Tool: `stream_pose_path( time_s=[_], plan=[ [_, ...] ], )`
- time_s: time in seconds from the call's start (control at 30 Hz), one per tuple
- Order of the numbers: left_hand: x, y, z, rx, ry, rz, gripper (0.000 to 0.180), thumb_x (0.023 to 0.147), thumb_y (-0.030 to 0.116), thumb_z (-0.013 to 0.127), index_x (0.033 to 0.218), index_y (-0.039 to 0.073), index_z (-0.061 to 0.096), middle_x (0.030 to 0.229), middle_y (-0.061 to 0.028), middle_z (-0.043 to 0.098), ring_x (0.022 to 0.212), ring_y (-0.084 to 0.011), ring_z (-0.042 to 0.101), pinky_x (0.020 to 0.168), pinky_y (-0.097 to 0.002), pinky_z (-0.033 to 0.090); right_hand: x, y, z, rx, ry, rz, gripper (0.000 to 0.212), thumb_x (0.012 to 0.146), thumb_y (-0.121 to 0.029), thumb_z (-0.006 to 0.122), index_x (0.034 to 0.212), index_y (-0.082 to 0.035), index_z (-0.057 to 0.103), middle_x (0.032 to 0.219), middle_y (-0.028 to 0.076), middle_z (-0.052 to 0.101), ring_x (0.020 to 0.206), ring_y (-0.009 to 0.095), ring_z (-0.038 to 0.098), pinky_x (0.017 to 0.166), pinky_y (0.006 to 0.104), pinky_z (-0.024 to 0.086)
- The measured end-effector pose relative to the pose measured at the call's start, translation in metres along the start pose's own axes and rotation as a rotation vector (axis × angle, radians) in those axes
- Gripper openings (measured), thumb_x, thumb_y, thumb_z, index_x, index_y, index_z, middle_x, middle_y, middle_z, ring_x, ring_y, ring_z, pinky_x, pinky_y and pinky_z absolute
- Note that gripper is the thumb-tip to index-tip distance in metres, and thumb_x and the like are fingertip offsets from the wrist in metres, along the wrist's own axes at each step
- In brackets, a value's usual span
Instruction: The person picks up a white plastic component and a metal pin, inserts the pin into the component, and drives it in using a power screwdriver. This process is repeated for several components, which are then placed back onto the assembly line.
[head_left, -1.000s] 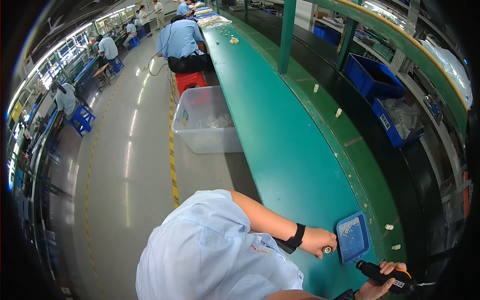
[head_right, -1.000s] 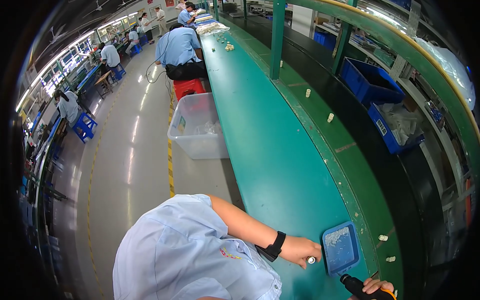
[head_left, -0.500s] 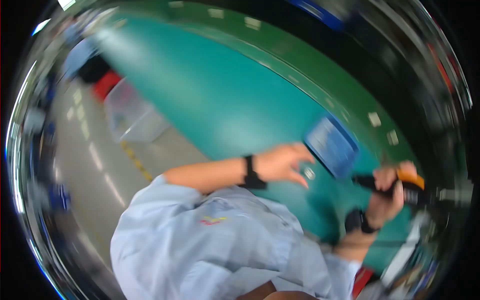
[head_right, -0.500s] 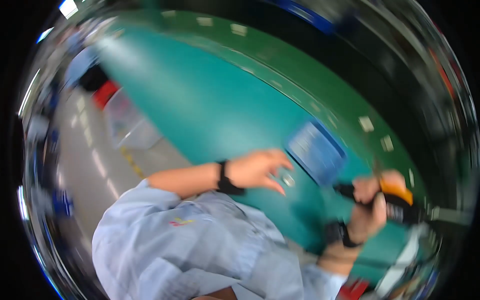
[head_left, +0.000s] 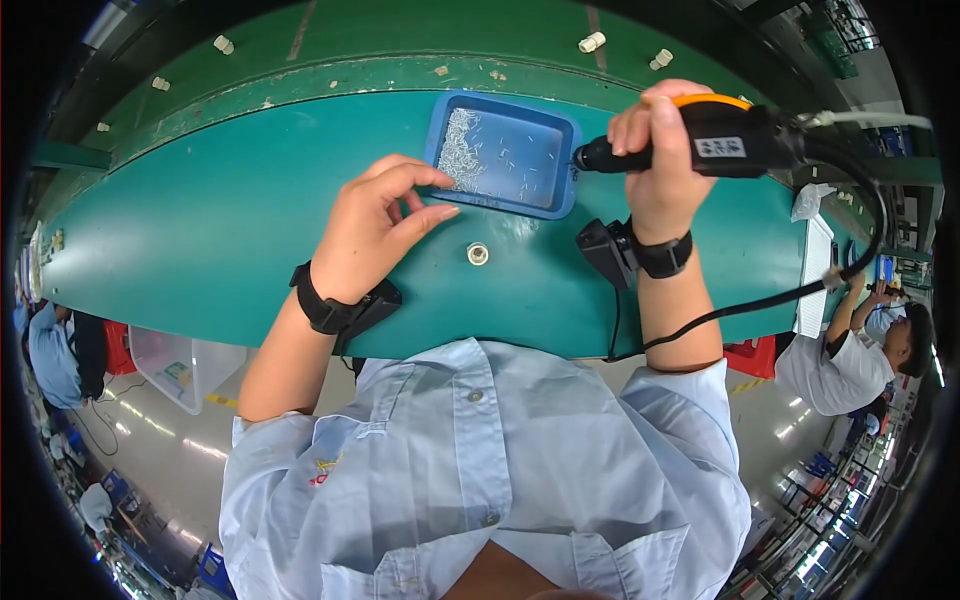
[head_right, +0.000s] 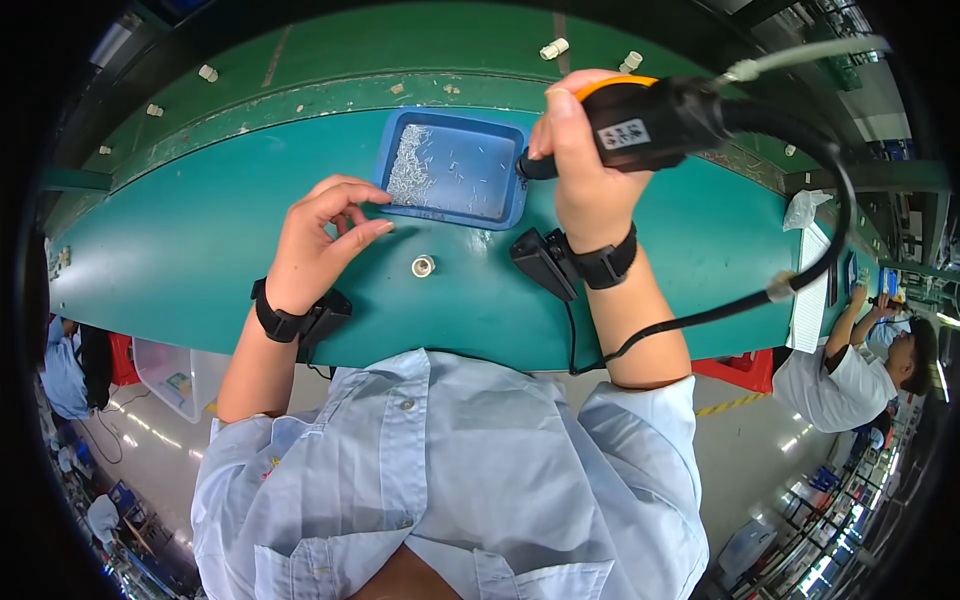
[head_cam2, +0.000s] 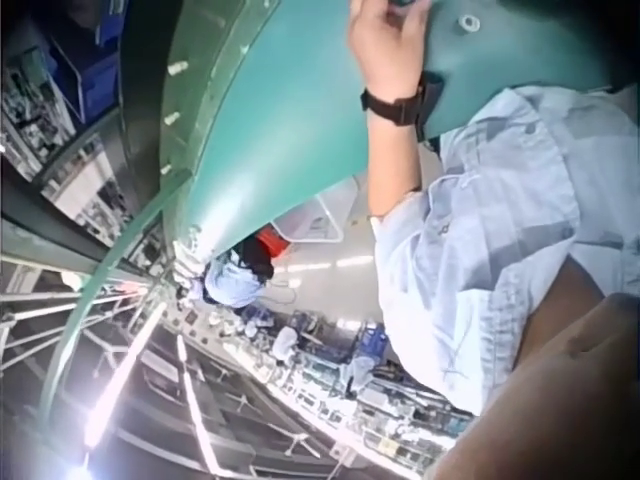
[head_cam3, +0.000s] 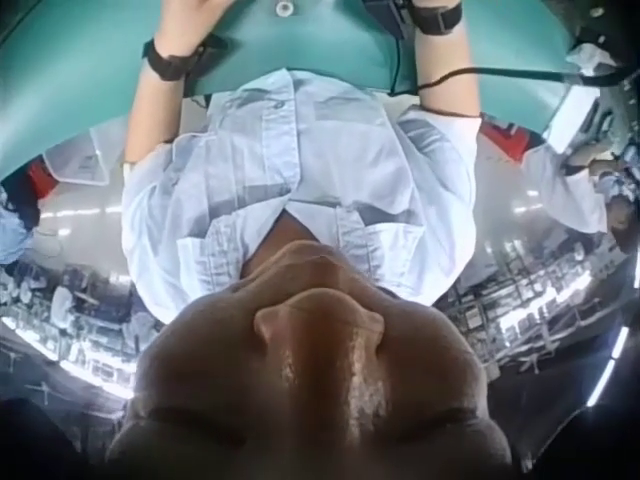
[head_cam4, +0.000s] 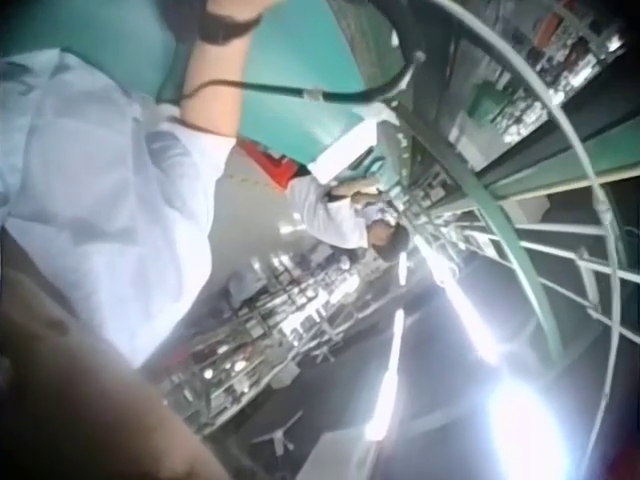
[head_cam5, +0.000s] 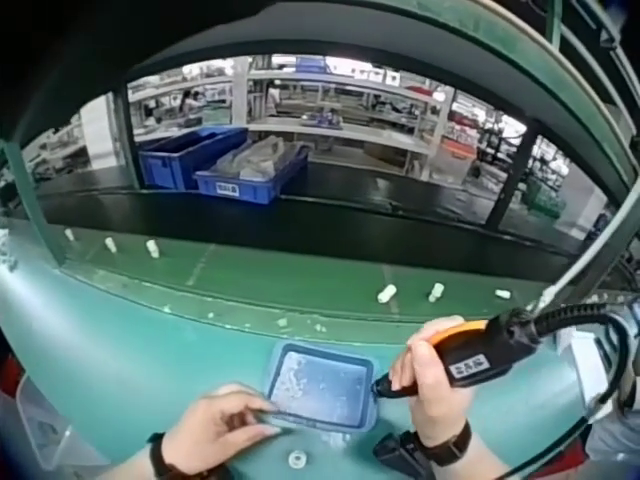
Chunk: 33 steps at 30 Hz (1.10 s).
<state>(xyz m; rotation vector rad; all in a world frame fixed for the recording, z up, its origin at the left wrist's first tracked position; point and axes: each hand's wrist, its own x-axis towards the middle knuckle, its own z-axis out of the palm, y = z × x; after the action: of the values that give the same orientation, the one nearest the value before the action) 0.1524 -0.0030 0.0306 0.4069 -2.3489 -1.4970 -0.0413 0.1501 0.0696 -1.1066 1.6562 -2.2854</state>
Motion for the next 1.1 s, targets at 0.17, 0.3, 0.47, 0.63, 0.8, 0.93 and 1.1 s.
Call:
stream_pose_path(
  time_s=[0.17,0.3,0.47,0.63,0.8,0.93,1.1],
  plan=[
    [0.013,0.009,0.005,0.052,-0.037,0.083,0.022,0.078,0.007,0.072,0.100,0.005,0.066,0.097,-0.0073,0.062,0.068,-0.0181,0.057,0.063,-0.0285,0.048,0.005,0.010,0.003,-0.029,-0.001,0.005,0.014,0.091,-0.014,0.048,0.095,-0.001,0.052,0.058,0.003,0.044,0.050,0.014,0.044,0.052,0.0308,0.041],
    [0.020,0.015,0.019,0.142,-0.002,0.217,0.025,0.076,0.009,0.072,0.100,0.007,0.066,0.096,-0.0069,0.061,0.078,-0.0248,0.057,0.069,-0.0329,0.048,-0.001,-0.016,0.002,0.171,-0.121,0.034,0.016,0.092,-0.018,0.047,0.096,-0.003,0.050,0.058,0.002,0.043,0.049,0.013,0.042,0.052,0.0298,0.040],
    [0.023,0.020,0.035,0.286,0.017,0.379,0.024,0.072,0.006,0.074,0.096,0.010,0.070,0.093,-0.0034,0.061,0.082,-0.0179,0.056,0.069,-0.0284,0.046,-0.012,-0.056,0.010,0.319,-0.303,0.014,0.020,0.091,-0.023,0.051,0.099,-0.005,0.046,0.059,0.002,0.045,0.049,0.013,0.043,0.051,0.0295,0.040],
    [0.013,0.023,0.035,0.248,-0.132,0.294,0.019,0.069,0.005,0.075,0.087,0.009,0.071,0.087,-0.0029,0.058,0.082,-0.0198,0.055,0.072,-0.0282,0.045,-0.021,-0.071,0.009,0.319,-0.509,-0.059,0.021,0.090,-0.026,0.049,0.101,-0.008,0.045,0.063,0.000,0.047,0.050,0.012,0.046,0.052,0.0282,0.039],
    [0.006,0.012,0.037,-0.037,-0.143,0.200,0.016,0.070,0.000,0.075,0.084,0.008,0.072,0.085,-0.0017,0.058,0.082,-0.0174,0.056,0.072,-0.0272,0.045,-0.027,-0.078,0.010,0.336,-0.527,-0.050,0.021,0.090,-0.026,0.051,0.102,-0.010,0.045,0.067,0.000,0.049,0.055,0.011,0.048,0.053,0.0263,0.039],
    [-0.002,0.005,0.040,-0.322,-0.124,0.085,0.013,0.070,0.002,0.075,0.081,0.009,0.073,0.084,-0.0017,0.060,0.083,-0.0162,0.057,0.074,-0.0273,0.045,-0.028,-0.078,0.015,0.397,-0.534,-0.057,0.021,0.090,-0.027,0.052,0.101,-0.011,0.045,0.068,0.000,0.050,0.057,0.010,0.049,0.055,0.0251,0.038],
    [-0.007,-0.004,0.039,-0.444,-0.062,0.093,0.012,0.070,0.006,0.076,0.081,0.009,0.074,0.082,-0.0032,0.063,0.082,-0.0161,0.059,0.074,-0.0281,0.046,-0.029,-0.079,0.026,0.443,-0.479,-0.060,0.020,0.089,-0.026,0.053,0.100,-0.011,0.046,0.067,-0.001,0.050,0.057,0.009,0.048,0.055,0.0241,0.038]
  ],
)
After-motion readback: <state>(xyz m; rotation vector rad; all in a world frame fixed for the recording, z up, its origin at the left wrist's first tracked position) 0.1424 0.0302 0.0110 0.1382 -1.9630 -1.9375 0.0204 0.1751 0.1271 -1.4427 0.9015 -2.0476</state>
